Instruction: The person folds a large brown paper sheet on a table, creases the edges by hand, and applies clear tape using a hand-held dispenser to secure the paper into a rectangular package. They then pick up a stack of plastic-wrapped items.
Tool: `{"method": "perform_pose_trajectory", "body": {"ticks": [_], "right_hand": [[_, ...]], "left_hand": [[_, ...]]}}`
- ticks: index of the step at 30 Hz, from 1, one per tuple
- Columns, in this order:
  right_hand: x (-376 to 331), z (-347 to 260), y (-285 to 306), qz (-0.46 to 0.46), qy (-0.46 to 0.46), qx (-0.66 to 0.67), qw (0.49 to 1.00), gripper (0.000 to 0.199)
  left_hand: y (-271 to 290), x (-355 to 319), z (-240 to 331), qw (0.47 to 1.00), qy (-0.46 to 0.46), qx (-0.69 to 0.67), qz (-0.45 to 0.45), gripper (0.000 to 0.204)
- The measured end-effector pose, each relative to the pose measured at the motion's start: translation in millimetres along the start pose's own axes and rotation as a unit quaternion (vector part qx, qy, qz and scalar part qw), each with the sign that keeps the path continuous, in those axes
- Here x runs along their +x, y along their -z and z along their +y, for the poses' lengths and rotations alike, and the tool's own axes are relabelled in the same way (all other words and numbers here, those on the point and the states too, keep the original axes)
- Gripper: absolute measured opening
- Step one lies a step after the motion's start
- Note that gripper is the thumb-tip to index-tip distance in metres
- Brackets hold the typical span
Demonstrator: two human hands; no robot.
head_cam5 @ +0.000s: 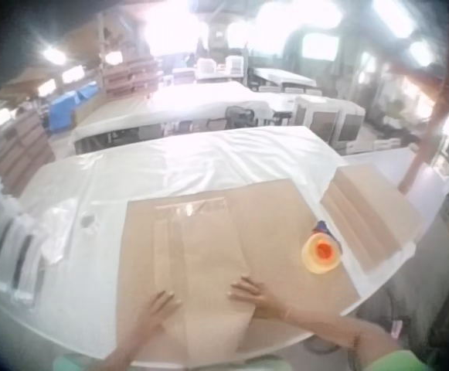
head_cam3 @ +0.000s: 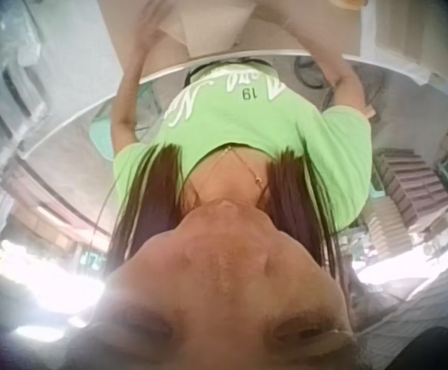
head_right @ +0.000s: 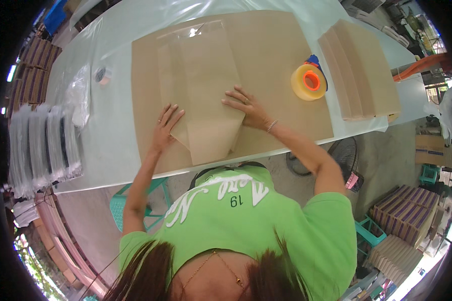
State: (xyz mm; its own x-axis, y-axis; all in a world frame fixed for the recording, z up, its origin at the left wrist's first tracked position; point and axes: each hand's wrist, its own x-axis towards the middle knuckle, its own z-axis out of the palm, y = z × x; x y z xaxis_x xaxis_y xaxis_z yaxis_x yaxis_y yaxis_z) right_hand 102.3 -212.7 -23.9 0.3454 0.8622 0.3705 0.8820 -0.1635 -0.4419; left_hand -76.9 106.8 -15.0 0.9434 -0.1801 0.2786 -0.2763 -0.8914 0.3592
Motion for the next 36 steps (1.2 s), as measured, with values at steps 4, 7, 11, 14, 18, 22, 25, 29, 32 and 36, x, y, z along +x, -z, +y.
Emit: {"method": "perform_pose_trajectory", "body": {"ticks": [4, 7, 11, 14, 18, 22, 25, 29, 32, 36], "right_hand": [[-13, -27, -22, 0.149, -0.187, 0.019, 0.971, 0.089], [-22, -45, -53, 0.178, -0.304, -0.075, 0.933, 0.087], [-29, -73, -65, 0.206, -0.376, 0.007, 0.903, 0.079], [-57, -71, -66, 0.195, -0.378, 0.062, 0.903, 0.063], [-83, -66, -50, 0.08, -0.221, 0.033, 0.971, 0.042], [-76, -45, -23, -0.052, -0.034, 0.03, 0.998, 0.034], [-55, -24, -1, -0.114, 0.066, 0.036, 0.991, 0.039], [-31, 2, 4, -0.273, 0.067, 0.089, 0.956, 0.035], [-8, -5, -6, -0.38, 0.02, 0.105, 0.919, 0.04], [-5, 0, -30, -0.351, 0.06, 0.136, 0.924, 0.045]], "left_hand": [[-33, -9, 18, 0.977, 0.149, -0.055, 0.139, 0.086], [-56, -12, 46, 0.921, 0.288, -0.02, 0.261, 0.08], [-87, -30, 83, 0.846, 0.462, 0.006, 0.266, 0.06], [-75, -44, 98, 0.852, 0.451, -0.148, 0.22, 0.043], [-53, -77, 88, 0.938, 0.255, -0.164, 0.168, 0.031], [-26, -79, 46, 0.994, 0.036, -0.099, 0.011, 0.032], [-18, -75, 22, 0.993, -0.03, -0.095, -0.069, 0.038], [0, -48, 7, 0.965, -0.015, -0.135, -0.226, 0.046], [-2, -43, 7, 0.954, -0.02, -0.117, -0.275, 0.052], [-10, -47, 6, 0.962, -0.036, -0.102, -0.249, 0.056]]}}
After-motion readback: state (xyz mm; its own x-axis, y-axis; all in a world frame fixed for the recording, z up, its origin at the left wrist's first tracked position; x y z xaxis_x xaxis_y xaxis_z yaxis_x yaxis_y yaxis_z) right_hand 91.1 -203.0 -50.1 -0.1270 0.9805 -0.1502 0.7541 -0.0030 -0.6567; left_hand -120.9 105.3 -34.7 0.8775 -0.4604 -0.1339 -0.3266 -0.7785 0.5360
